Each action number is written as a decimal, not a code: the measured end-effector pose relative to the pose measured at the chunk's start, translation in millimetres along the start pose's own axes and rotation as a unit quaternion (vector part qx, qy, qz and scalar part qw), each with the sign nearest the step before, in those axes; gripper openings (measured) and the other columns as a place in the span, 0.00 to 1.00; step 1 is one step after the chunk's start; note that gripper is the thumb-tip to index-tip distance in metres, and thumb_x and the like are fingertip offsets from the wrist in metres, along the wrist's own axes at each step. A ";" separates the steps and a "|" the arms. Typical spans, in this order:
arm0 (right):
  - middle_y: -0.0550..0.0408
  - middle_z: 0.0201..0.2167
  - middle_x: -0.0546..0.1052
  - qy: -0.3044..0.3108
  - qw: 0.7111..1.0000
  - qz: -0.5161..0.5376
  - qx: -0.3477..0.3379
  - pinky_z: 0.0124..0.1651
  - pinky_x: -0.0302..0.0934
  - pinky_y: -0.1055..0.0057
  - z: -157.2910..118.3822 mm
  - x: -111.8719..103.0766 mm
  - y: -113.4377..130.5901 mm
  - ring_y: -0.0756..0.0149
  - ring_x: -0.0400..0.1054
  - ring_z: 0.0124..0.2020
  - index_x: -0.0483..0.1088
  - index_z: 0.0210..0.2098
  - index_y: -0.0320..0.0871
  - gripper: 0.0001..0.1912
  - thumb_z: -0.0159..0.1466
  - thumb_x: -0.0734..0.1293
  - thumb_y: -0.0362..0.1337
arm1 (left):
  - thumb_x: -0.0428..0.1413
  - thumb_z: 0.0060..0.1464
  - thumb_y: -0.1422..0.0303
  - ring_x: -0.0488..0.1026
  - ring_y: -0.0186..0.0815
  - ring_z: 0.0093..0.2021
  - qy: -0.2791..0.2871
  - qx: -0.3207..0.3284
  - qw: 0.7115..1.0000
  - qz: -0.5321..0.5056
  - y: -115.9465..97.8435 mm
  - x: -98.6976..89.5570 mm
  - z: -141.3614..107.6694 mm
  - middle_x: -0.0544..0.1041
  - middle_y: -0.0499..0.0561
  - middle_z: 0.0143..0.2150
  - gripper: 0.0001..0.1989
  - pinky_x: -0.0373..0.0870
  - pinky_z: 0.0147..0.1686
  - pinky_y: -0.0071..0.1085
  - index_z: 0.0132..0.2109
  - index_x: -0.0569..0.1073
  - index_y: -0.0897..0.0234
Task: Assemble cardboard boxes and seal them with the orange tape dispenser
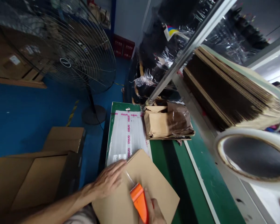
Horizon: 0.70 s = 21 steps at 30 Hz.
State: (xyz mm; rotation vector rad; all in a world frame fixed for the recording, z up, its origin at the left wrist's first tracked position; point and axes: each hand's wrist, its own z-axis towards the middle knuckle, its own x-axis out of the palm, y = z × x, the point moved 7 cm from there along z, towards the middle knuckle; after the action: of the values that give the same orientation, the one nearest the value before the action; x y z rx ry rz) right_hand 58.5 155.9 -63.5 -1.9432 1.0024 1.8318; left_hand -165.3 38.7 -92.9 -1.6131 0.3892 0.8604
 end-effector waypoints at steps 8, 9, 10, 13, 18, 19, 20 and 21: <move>0.47 0.46 0.77 0.074 0.992 -0.035 -0.095 0.45 0.79 0.57 -13.0 -11.7 -19.8 0.52 0.78 0.40 0.60 0.70 0.54 0.44 0.57 0.69 0.27 | 0.52 0.70 0.61 0.47 0.53 0.78 -0.005 0.107 0.980 0.168 -15.2 25.5 -11.1 0.47 0.62 0.80 0.44 0.56 0.73 0.49 0.78 0.33 0.63; 0.46 0.46 0.77 0.072 0.992 -0.042 -0.096 0.46 0.78 0.58 -21.3 -13.3 -30.3 0.52 0.78 0.41 0.60 0.71 0.54 0.44 0.57 0.69 0.27 | 0.52 0.69 0.61 0.47 0.53 0.78 -0.006 0.108 0.978 0.179 -15.9 25.0 -9.6 0.47 0.62 0.79 0.44 0.57 0.73 0.50 0.78 0.33 0.64; 0.46 0.46 0.77 0.064 0.992 -0.049 -0.095 0.46 0.78 0.58 -30.8 -15.2 -42.2 0.53 0.78 0.42 0.60 0.71 0.54 0.44 0.57 0.68 0.27 | 0.53 0.69 0.60 0.47 0.54 0.78 -0.007 0.110 0.976 0.187 -17.0 24.2 -8.2 0.47 0.63 0.79 0.45 0.57 0.72 0.50 0.78 0.33 0.64; 0.47 0.46 0.76 0.061 0.993 -0.070 -0.074 0.49 0.76 0.58 -62.1 -20.3 -83.2 0.53 0.76 0.44 0.58 0.72 0.58 0.46 0.57 0.66 0.25 | 0.53 0.69 0.58 0.48 0.53 0.78 -0.006 0.109 0.974 0.201 -20.2 22.2 -5.3 0.47 0.63 0.79 0.45 0.57 0.73 0.50 0.78 0.33 0.63; 0.45 0.47 0.78 0.187 0.981 -0.043 0.017 0.53 0.75 0.56 -108.4 -23.9 -151.1 0.51 0.77 0.46 0.57 0.72 0.56 0.38 0.63 0.63 0.31 | 0.52 0.69 0.54 0.51 0.53 0.77 -0.019 0.121 0.963 0.239 -16.0 22.9 -1.1 0.48 0.64 0.79 0.45 0.57 0.72 0.50 0.78 0.35 0.63; 0.44 0.48 0.78 0.200 0.978 -0.041 0.045 0.55 0.74 0.56 -115.0 -24.7 -161.5 0.51 0.77 0.48 0.58 0.71 0.55 0.37 0.63 0.63 0.31 | 0.52 0.69 0.54 0.51 0.53 0.77 -0.019 0.125 0.961 0.245 -13.7 23.5 -0.4 0.48 0.64 0.79 0.45 0.57 0.72 0.50 0.78 0.35 0.64; 0.43 0.50 0.78 0.202 0.976 -0.042 0.065 0.57 0.73 0.56 -119.6 -25.7 -168.5 0.51 0.77 0.49 0.59 0.71 0.54 0.37 0.63 0.63 0.31 | 0.52 0.69 0.53 0.50 0.53 0.77 -0.016 0.125 0.961 0.248 -11.3 24.0 0.2 0.48 0.64 0.79 0.45 0.56 0.73 0.50 0.78 0.36 0.65; 0.43 0.51 0.78 0.198 0.977 -0.042 0.072 0.58 0.72 0.56 -122.0 -26.4 -171.1 0.51 0.77 0.50 0.59 0.71 0.54 0.37 0.63 0.63 0.30 | 0.51 0.69 0.52 0.50 0.54 0.77 -0.010 0.123 0.962 0.245 -8.9 24.3 0.7 0.47 0.65 0.79 0.45 0.56 0.73 0.51 0.78 0.38 0.66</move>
State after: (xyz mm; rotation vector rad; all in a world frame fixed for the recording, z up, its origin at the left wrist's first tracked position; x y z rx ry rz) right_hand 263.7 208.5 -62.2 -2.2680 1.1097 1.3126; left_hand -143.3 46.5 -104.0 -1.2923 0.8719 1.1468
